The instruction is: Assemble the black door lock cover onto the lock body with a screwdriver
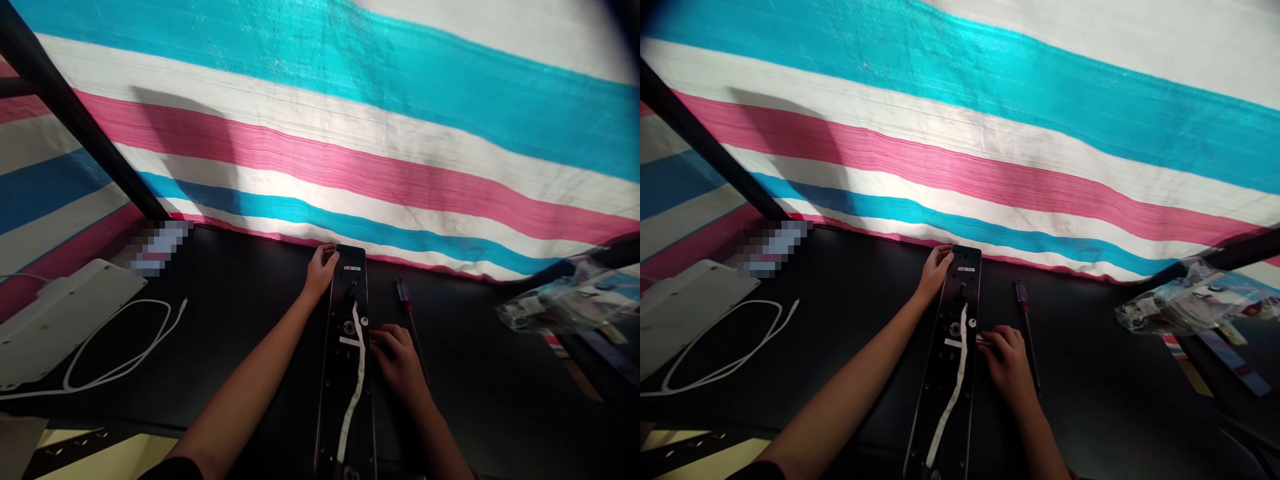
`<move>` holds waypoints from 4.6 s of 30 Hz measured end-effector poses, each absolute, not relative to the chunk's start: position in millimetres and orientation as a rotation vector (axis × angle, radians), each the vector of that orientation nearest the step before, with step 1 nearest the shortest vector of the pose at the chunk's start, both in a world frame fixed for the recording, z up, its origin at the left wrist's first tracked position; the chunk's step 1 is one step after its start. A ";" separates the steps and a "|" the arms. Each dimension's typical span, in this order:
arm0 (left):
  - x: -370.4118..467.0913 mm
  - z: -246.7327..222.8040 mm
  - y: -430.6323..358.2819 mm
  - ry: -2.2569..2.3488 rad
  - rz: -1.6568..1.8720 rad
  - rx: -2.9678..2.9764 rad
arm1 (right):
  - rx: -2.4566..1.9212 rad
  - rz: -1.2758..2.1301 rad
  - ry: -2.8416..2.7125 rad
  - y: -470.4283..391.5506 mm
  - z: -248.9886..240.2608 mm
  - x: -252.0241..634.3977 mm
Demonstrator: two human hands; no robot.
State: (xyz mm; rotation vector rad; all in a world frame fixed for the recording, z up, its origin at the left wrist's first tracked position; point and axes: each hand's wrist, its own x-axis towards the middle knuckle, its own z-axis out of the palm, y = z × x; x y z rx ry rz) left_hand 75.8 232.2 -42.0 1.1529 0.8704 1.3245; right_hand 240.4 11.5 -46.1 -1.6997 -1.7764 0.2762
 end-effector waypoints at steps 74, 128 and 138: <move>72.9 -29.6 228.1 1.142 1.289 1.282 | -1.722 0.243 -1.788 10.6 -41.3 236.8; 75.8 -37.8 231.2 1.038 1.322 1.245 | -1.712 0.311 -1.780 10.8 -43.1 240.2; 76.3 -37.9 230.9 1.015 1.332 1.235 | -1.706 0.308 -1.789 10.4 -43.9 240.4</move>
